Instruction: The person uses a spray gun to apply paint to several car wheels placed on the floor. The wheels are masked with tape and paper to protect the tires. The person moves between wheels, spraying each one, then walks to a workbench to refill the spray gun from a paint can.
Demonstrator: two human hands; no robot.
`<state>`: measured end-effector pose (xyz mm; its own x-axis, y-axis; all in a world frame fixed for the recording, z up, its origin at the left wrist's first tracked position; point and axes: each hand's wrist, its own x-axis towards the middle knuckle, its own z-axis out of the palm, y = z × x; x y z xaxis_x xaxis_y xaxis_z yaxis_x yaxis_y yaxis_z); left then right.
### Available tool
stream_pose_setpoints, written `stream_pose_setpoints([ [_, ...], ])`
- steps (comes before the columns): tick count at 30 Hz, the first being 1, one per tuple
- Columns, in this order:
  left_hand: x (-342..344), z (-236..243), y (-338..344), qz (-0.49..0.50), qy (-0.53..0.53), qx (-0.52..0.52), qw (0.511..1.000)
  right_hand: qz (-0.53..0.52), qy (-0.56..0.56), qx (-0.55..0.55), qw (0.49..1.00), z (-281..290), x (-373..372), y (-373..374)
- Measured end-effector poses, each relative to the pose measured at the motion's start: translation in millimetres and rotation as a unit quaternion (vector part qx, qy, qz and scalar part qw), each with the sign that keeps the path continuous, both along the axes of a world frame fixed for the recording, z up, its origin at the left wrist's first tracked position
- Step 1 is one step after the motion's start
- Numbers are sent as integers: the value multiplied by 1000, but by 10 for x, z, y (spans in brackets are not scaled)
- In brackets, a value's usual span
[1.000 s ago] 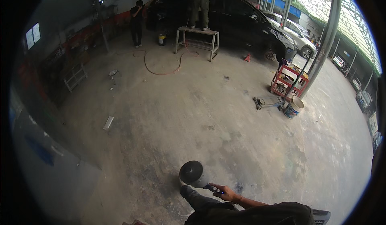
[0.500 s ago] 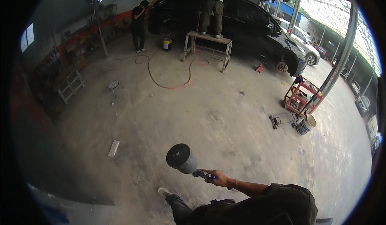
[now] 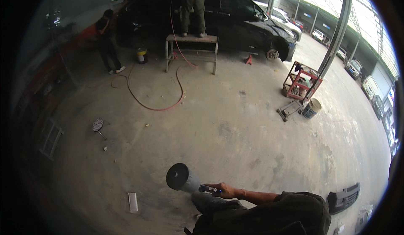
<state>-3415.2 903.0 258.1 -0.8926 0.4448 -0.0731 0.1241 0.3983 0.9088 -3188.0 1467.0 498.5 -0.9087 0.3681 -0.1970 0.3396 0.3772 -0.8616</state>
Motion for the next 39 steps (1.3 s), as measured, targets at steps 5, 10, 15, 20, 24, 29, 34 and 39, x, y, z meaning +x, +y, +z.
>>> stream_pose_setpoints([
  [5, -2300, -71, 28, 210, -276, 31, 937, 6, -7, -65, 998, -527, -1498, 201],
  [10, -2660, 76, 633, 253, -383, -33, 888, 5, 8, -103, 995, -483, -2897, 567],
  [15, -2055, 362, 1538, 187, -408, -126, 885, 106, -84, -92, 987, -217, -4794, 1451],
  [20, -2261, 160, 2070, 235, -466, -124, 844, 232, -32, -35, 972, -68, -6562, 1725],
  [24, -2725, -439, 2122, 109, -290, -267, 912, 269, 38, -20, 962, -168, -7939, 1685],
  [29, -4551, -653, 1967, 239, -306, -101, 916, 272, 11, -87, 958, -280, -9440, 1585],
  [34, -7935, 585, 2049, 221, -42, -330, 917, 285, -54, -80, 954, 116, -10656, 1602],
  [39, -10636, 2636, 3029, 220, 40, 41, 974, 308, -122, -79, 940, 190, -11910, 1514],
])
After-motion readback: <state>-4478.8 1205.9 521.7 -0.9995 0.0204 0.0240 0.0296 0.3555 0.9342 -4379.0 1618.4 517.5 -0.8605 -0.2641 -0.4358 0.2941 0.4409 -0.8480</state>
